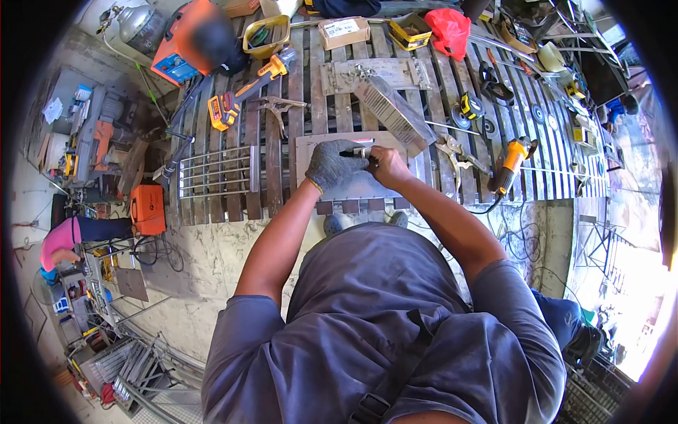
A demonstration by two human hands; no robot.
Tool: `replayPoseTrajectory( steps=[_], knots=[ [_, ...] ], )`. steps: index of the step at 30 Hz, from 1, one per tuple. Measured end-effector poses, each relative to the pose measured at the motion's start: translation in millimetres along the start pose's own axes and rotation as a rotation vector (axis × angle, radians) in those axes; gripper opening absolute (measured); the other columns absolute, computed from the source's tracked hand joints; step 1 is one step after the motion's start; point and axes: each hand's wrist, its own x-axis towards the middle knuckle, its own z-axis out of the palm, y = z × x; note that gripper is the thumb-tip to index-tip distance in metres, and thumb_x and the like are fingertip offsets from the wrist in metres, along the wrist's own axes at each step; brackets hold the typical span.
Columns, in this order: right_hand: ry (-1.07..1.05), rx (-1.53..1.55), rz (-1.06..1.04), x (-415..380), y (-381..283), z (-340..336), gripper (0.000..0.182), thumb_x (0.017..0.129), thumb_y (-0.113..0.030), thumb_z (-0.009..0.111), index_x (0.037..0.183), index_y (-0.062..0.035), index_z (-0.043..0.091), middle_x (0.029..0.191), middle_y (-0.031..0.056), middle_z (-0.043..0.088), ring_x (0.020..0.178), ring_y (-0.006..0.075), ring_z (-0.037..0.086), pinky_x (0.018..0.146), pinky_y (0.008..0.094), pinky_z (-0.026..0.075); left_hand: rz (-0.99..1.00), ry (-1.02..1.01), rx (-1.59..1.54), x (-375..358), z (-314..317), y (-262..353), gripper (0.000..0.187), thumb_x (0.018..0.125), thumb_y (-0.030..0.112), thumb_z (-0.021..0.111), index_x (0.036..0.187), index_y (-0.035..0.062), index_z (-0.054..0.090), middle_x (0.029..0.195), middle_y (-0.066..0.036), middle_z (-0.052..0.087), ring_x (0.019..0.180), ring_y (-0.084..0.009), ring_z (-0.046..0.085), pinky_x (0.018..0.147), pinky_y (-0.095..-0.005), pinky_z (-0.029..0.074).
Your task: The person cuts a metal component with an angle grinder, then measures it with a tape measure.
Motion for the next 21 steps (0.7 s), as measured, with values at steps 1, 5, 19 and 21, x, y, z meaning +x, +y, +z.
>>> replayPoseTrajectory(
  steps=[1, 5, 19, 21],
  knots=[
    [0.006, 0.004, 0.002, 1, -1, 0, 0.026, 0.083, -0.008, 0.091, 0.091, 0.0051, 0.07, 0.095, 0.025, 0.073, 0.092, 0.0482, 0.073, 0.08, 0.0508, 0.056, 0.008, -0.007, 0.026, 0, -1, 0, 0.051, 0.082, 0.031, 0.097, 0.126, 0.0093, 0.083, 0.112, -0.013, 0.084, 0.098, -0.0254, 0.081, 0.089, -0.0387, 0.063],
    [0.009, 0.018, -0.021, 0, -4, -2, 0.025, 0.083, -0.007, 0.09, 0.092, 0.0049, 0.07, 0.095, 0.0249, 0.073, 0.092, 0.0485, 0.073, 0.079, 0.051, 0.056, 0.022, -0.001, 0.014, 0, -2, 2, 0.051, 0.083, 0.032, 0.095, 0.127, 0.0116, 0.083, 0.114, -0.012, 0.085, 0.1, -0.0235, 0.081, 0.091, -0.0382, 0.062],
    [0.008, -0.022, -0.056, -1, -1, -3, 0.021, 0.088, -0.005, 0.086, 0.104, 0.0019, 0.074, 0.099, 0.0256, 0.073, 0.092, 0.0515, 0.07, 0.08, 0.05, 0.057, -0.059, 0.013, -0.06, -2, -3, 13, 0.038, 0.087, 0.03, 0.093, 0.118, 0.0097, 0.087, 0.108, -0.013, 0.086, 0.095, -0.0248, 0.082, 0.088, -0.0378, 0.063],
    [0.024, -0.014, -0.05, -1, -1, -3, 0.021, 0.089, -0.006, 0.086, 0.105, 0.0015, 0.075, 0.096, 0.0255, 0.073, 0.09, 0.0509, 0.07, 0.079, 0.0496, 0.056, -0.057, 0.023, -0.052, 2, 1, 7, 0.038, 0.087, 0.031, 0.093, 0.117, 0.0092, 0.086, 0.107, -0.013, 0.086, 0.094, -0.025, 0.082, 0.087, -0.0379, 0.063]
  ],
)
